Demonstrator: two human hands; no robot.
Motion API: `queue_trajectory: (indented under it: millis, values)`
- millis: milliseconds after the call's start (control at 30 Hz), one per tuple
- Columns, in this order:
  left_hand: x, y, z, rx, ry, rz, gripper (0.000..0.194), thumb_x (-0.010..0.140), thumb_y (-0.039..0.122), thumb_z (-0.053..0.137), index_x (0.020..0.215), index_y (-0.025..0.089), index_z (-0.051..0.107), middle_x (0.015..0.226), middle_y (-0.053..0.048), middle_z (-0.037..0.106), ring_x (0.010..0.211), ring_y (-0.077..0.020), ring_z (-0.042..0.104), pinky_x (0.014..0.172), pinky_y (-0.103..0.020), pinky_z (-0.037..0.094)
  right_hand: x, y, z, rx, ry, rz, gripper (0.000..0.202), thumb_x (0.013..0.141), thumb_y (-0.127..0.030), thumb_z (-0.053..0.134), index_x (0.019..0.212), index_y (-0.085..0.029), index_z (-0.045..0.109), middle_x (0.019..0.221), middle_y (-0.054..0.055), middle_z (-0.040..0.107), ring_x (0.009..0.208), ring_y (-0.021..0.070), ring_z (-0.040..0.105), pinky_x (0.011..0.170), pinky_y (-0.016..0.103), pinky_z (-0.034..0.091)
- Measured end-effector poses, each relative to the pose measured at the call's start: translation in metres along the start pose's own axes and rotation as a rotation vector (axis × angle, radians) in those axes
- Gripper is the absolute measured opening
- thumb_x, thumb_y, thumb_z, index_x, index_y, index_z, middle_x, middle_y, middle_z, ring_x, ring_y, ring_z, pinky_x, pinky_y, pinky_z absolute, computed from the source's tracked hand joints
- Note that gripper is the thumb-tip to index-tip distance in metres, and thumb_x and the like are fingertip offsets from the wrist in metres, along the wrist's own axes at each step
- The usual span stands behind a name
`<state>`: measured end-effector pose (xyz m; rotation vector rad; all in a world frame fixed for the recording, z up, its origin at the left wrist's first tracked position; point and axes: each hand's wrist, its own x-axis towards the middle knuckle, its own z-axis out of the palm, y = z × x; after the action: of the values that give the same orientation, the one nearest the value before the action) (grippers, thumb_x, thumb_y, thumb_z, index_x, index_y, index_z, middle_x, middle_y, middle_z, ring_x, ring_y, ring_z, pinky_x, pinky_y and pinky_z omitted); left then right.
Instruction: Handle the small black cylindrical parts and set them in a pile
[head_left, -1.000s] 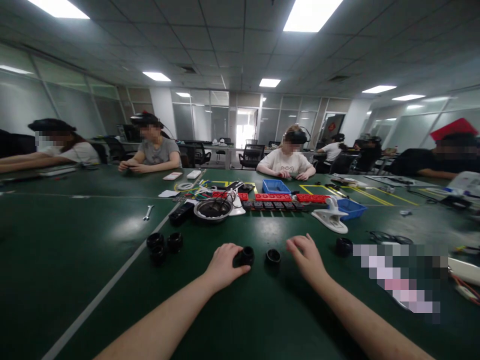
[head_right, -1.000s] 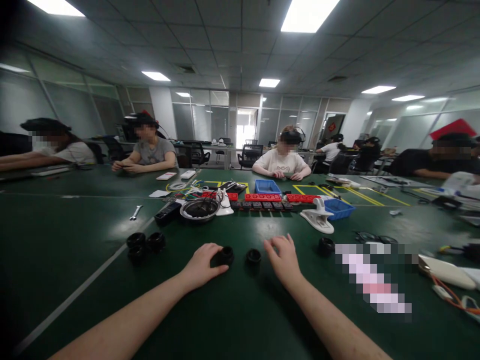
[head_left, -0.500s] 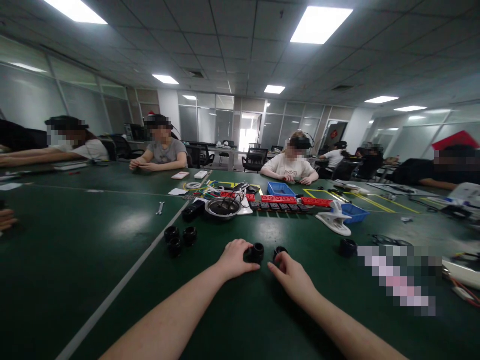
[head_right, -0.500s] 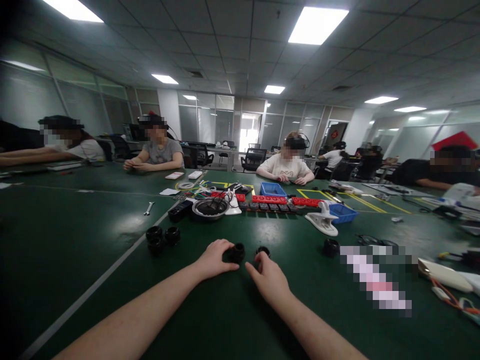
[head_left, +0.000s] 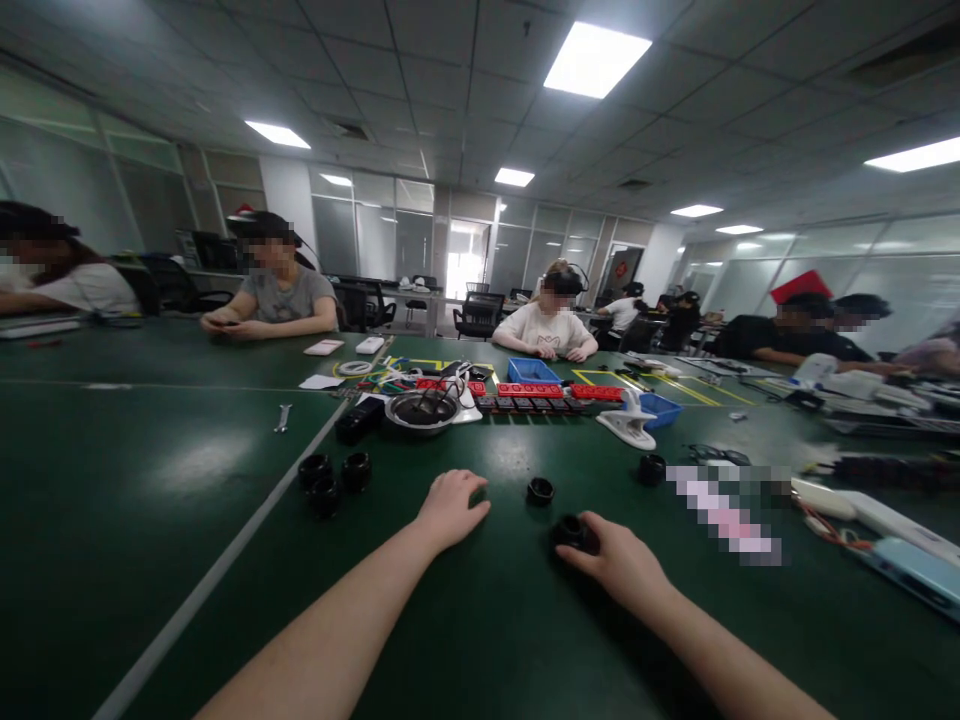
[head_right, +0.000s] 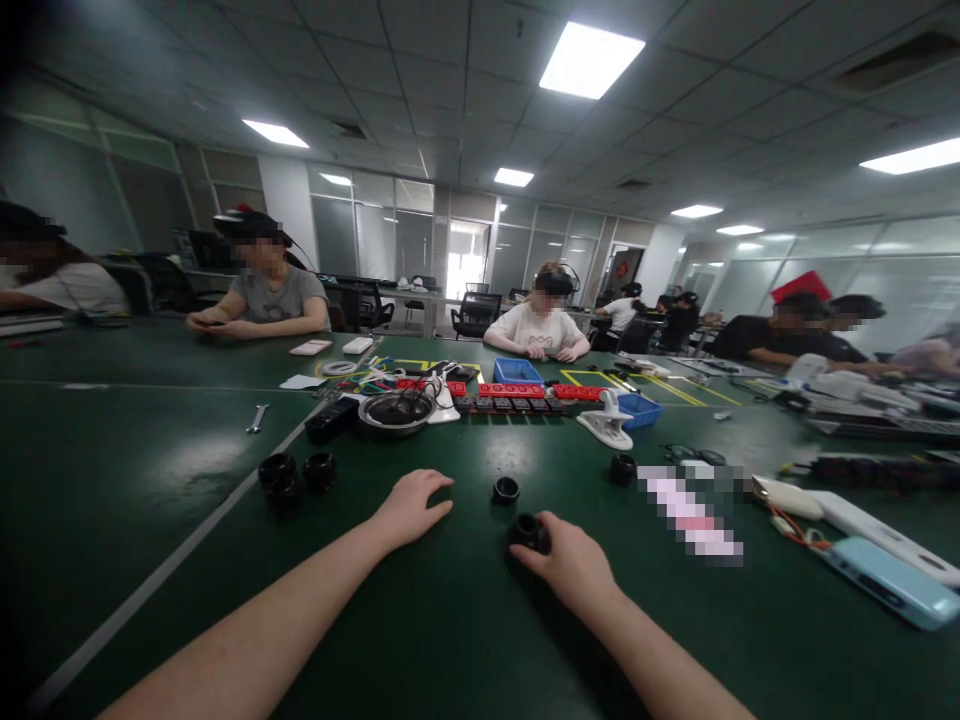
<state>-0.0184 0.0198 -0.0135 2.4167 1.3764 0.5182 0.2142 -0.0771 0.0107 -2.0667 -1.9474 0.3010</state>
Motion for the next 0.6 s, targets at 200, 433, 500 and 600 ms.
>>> queue_trajectory:
  millis: [200,433,500,600]
  values:
    - [0.002,-0.004,0.013,0.096,-0.016,-0.134,0.065,0.080,0.058,0.036,0.131,0.017,0.036,0.140,-0.012,0.025,0.129,-0.0351,0.013,0.101,-0.055,0.007,0.015,0.094,-0.033,-0.111,0.069,0.325,0.042,0.076,-0.055,0.044,0.091,-0.018,0.057,0.086,0.009,0.066,0.079,0.0251,0.063,0.059,0.029,0.044]
    - [0.001,-0.001,0.008,0.155,-0.088,-0.142,0.069,0.081,0.061,0.030,0.134,0.019,0.029,0.142,-0.010,0.019,0.130,-0.0337,0.010,0.100,-0.057,0.010,0.074,0.104,-0.032,-0.141,0.148,0.409,0.047,0.077,-0.056,0.043,0.092,-0.013,0.057,0.093,0.017,0.064,0.089,0.0301,0.060,0.064,0.034,0.044]
    - [0.000,0.000,0.006,0.162,-0.102,-0.143,0.069,0.081,0.062,0.029,0.135,0.018,0.028,0.142,-0.010,0.019,0.130,-0.0337,0.010,0.100,-0.057,0.010,0.086,0.102,-0.028,-0.144,0.175,0.427,0.048,0.078,-0.056,0.041,0.092,-0.013,0.057,0.093,0.018,0.063,0.089,0.0312,0.060,0.064,0.035,0.044]
    - [-0.001,0.003,0.003,0.175,-0.111,-0.145,0.069,0.082,0.061,0.028,0.135,0.018,0.026,0.142,-0.011,0.019,0.130,-0.0336,0.010,0.100,-0.057,0.010,0.094,0.098,-0.023,-0.143,0.211,0.438,0.052,0.081,-0.057,0.035,0.097,-0.011,0.054,0.092,0.020,0.063,0.086,0.0326,0.061,0.063,0.038,0.044]
